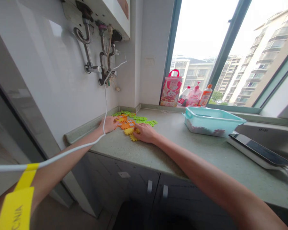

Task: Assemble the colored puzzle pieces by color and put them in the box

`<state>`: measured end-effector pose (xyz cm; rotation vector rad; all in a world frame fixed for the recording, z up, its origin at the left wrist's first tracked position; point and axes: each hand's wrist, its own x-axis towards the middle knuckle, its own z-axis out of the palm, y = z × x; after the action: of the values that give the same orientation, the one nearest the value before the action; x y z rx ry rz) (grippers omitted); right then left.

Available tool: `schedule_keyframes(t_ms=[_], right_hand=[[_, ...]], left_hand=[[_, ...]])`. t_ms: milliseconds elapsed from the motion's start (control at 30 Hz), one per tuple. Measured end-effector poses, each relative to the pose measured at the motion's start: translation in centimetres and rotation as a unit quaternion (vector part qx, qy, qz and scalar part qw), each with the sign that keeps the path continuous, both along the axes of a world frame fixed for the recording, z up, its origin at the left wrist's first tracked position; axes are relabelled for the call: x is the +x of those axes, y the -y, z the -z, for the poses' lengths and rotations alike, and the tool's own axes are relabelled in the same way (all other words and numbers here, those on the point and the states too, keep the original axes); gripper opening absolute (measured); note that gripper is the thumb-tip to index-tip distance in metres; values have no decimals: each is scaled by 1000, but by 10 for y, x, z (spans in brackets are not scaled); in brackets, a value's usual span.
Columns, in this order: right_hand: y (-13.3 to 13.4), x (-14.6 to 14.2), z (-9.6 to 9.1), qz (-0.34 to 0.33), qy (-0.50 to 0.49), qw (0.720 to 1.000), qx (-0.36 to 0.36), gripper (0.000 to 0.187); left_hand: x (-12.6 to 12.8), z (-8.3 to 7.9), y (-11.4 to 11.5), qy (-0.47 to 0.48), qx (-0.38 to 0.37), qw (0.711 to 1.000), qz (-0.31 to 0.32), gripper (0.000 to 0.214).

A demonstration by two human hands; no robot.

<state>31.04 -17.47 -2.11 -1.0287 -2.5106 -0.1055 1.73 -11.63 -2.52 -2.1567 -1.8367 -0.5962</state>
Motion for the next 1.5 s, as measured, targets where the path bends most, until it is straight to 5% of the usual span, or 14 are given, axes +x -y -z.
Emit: schedule_keyframes(t_ms=[267, 467, 800, 933, 1100, 1233, 1300, 1400, 1500], right_hand=[[-7, 10, 5, 22, 7, 1000, 11, 39], [-14, 11, 7, -100, 16, 995, 18, 42], [-11, 12, 5, -50, 11, 999, 8, 32], [-11, 12, 7, -41, 5, 999, -3, 33], [-10, 12, 9, -13, -83, 996, -11, 65], [-11, 12, 8, -29, -128, 991, -21, 67], [-13, 12, 8, -57, -106, 992, -28, 65], [-16, 12, 8, -84, -61, 994, -35, 53], [-16, 12, 7, -89, -31, 995, -27, 37]], left_hand=[[-3, 3, -5, 30, -12, 999, -5, 41], [-6, 3, -9, 30, -18, 999, 14, 41], [-12, -6, -9, -40, 35, 998, 43, 36], [-14, -12, -3, -76, 110, 989, 55, 35], [13, -21, 25, -104, 245, 946, 184, 31], [43, -19, 51, -155, 223, 900, 340, 25], [48, -19, 55, -167, 201, 892, 368, 26], [41, -29, 39, -142, 187, 913, 333, 35], [35, -49, 0, -70, 184, 959, 206, 42]])
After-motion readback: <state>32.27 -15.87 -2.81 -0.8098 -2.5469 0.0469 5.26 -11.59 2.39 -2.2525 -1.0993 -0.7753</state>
